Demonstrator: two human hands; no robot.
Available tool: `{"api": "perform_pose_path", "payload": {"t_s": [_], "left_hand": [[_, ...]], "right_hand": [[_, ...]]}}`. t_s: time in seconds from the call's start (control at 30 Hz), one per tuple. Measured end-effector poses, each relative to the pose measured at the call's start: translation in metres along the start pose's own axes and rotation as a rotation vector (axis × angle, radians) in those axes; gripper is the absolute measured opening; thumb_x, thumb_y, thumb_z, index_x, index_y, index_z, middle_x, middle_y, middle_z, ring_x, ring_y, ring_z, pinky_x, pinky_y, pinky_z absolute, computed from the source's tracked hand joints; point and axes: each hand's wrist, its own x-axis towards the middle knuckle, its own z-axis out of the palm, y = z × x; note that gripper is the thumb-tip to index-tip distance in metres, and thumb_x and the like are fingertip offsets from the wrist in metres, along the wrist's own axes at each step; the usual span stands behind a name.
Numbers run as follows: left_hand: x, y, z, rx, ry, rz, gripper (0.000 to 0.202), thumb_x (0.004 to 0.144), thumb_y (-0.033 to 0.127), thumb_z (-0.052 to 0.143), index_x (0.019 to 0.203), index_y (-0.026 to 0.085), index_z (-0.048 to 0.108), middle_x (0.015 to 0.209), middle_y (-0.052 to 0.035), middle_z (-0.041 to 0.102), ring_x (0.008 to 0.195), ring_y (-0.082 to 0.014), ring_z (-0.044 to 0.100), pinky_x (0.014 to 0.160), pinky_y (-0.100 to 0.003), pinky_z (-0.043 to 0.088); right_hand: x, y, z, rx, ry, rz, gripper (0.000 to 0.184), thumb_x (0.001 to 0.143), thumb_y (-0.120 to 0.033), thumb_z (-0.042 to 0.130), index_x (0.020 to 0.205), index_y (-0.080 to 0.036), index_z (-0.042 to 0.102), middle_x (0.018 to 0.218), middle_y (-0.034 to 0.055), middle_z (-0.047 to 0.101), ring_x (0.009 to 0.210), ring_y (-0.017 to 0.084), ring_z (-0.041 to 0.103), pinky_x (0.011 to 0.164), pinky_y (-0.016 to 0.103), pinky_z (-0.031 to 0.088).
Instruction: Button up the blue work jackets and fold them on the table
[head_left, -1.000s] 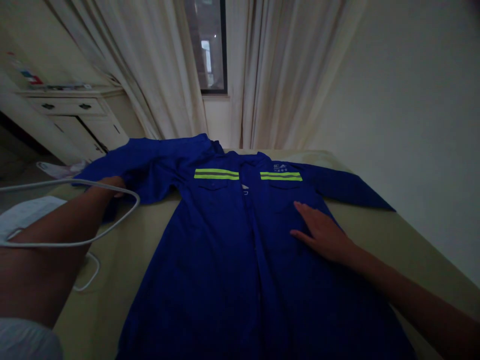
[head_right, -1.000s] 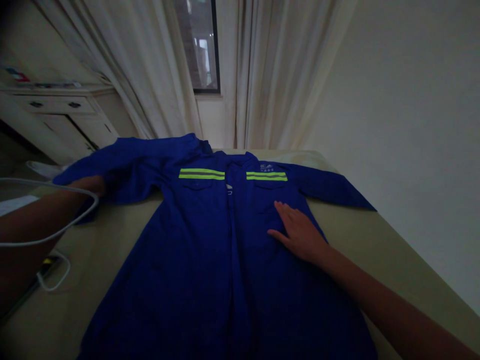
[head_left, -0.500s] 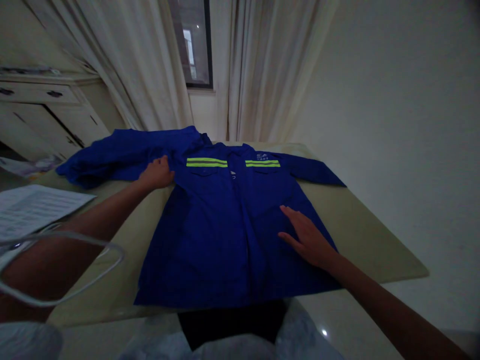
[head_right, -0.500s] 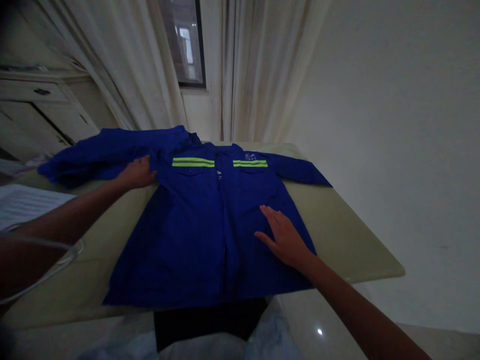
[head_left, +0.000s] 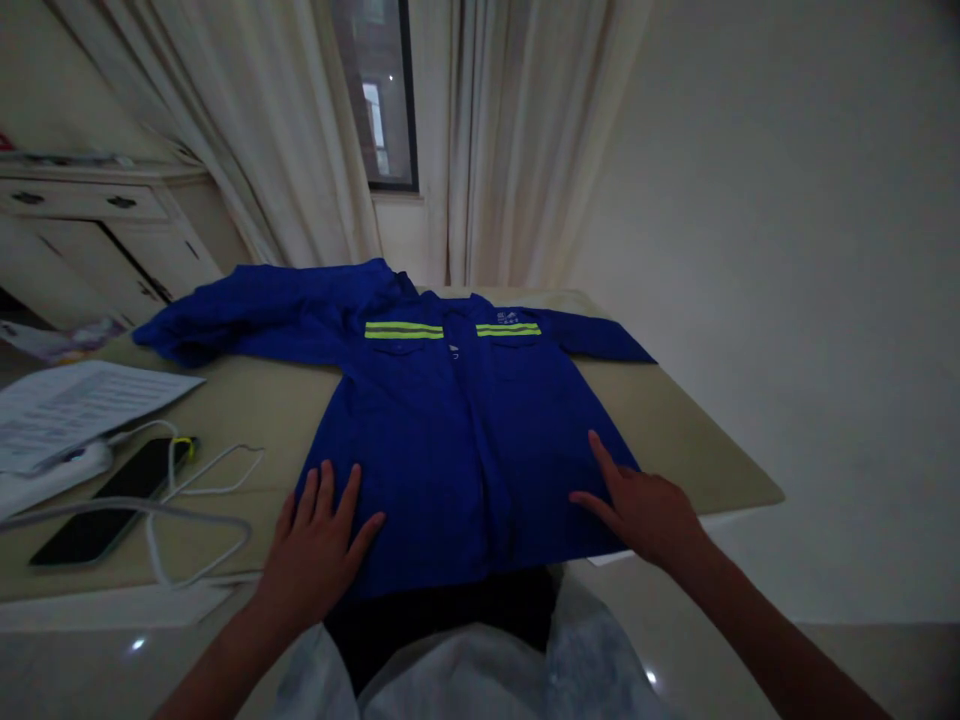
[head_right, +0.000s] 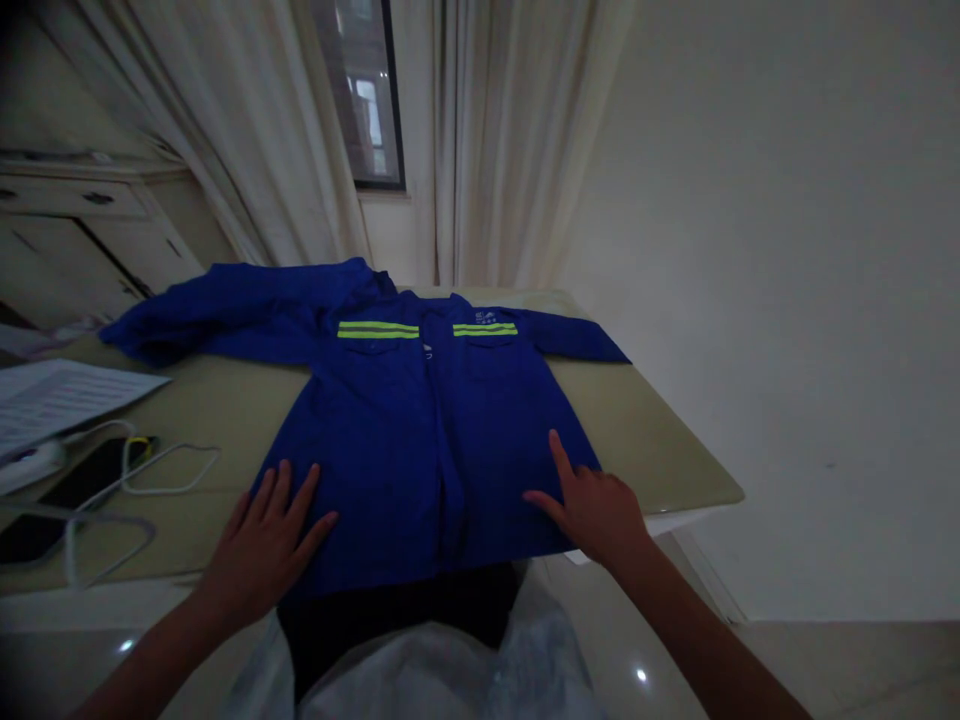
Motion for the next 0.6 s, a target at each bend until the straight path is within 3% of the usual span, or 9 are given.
{"api": "perform_pose_path", "payload": {"t_s": [0.03,0.1,0.17,0.23,0.33,0.43,0.5,0.6], "left_hand": [[0.005,0.007,-0.005,0.01,-0.009,-0.007,0.091,0.091,0.071,0.035,0.164,0.017,0.039,0.167,-0.0188,0.037,0.159,-0.0421,0.023,0.126,-0.063,0.021],[0.02,0.025,-0.017,0.018,-0.016,0.048,0.09,0.094,0.07,0.03,0.164,0.014,0.04,0.17,-0.0194,0.032,0.159,-0.041,0.023,0.128,-0.061,0.018],[0.038,0.041,-0.026,0.016,-0.006,0.123,0.085,0.097,0.067,0.028,0.165,0.017,0.036,0.173,-0.0152,0.024,0.161,-0.037,0.017,0.13,-0.058,0.013],[0.053,0.051,-0.029,0.014,-0.04,0.12,0.083,0.098,0.067,0.03,0.166,0.021,0.034,0.174,-0.013,0.021,0.162,-0.0391,0.015,0.129,-0.062,0.013],[0.075,0.047,-0.029,-0.029,-0.154,0.093,0.084,0.095,0.074,0.037,0.162,0.023,0.043,0.171,-0.0166,0.03,0.156,-0.0479,0.026,0.12,-0.068,0.028],[0.117,0.022,-0.043,-0.178,-0.155,0.141,0.067,0.099,0.065,0.04,0.148,0.023,0.058,0.152,-0.0175,0.058,0.138,-0.0392,0.056,0.112,-0.054,0.046],[0.16,-0.003,-0.062,-0.291,-0.015,0.064,0.053,0.101,0.047,0.042,0.142,0.016,0.059,0.138,-0.0175,0.067,0.127,-0.0307,0.065,0.11,-0.044,0.049],[0.226,-0.048,-0.094,-0.276,0.353,-0.315,0.053,0.098,0.023,0.044,0.147,0.004,0.047,0.147,-0.0253,0.055,0.139,-0.0316,0.053,0.115,-0.045,0.045]], "right_hand": [[0.016,-0.015,-0.009,0.027,-0.003,-0.03,0.095,0.094,-0.078,0.049,0.166,-0.018,0.033,0.123,0.0255,0.074,0.105,0.045,0.074,0.09,0.063,0.058],[0.05,-0.05,-0.023,0.148,0.006,-0.22,0.087,0.097,-0.074,0.051,0.164,-0.02,0.039,0.142,0.0228,0.065,0.125,0.042,0.066,0.105,0.06,0.053],[0.083,-0.085,-0.029,0.314,-0.003,-0.47,0.077,0.102,-0.066,0.05,0.165,-0.026,0.035,0.161,0.0135,0.049,0.144,0.033,0.053,0.118,0.052,0.044],[0.112,-0.111,-0.024,0.385,-0.021,-0.619,0.075,0.102,-0.062,0.053,0.166,-0.027,0.033,0.164,0.0103,0.045,0.15,0.029,0.046,0.123,0.048,0.039],[0.146,-0.119,-0.001,0.338,-0.059,-0.513,0.078,0.098,-0.059,0.062,0.162,-0.021,0.04,0.147,0.0175,0.063,0.137,0.035,0.059,0.115,0.051,0.044],[0.17,-0.101,0.028,0.469,-0.031,-0.309,0.062,0.101,-0.051,0.059,0.152,-0.017,0.052,0.124,0.0174,0.074,0.115,0.032,0.071,0.102,0.048,0.053],[0.179,-0.089,0.042,0.645,0.023,-0.237,0.05,0.103,-0.047,0.053,0.144,-0.019,0.058,0.114,0.0136,0.077,0.103,0.027,0.073,0.095,0.044,0.056],[0.181,-0.081,0.054,0.795,0.065,-0.213,0.043,0.102,-0.047,0.051,0.136,-0.022,0.062,0.107,0.0096,0.077,0.092,0.024,0.073,0.087,0.042,0.058]]}}
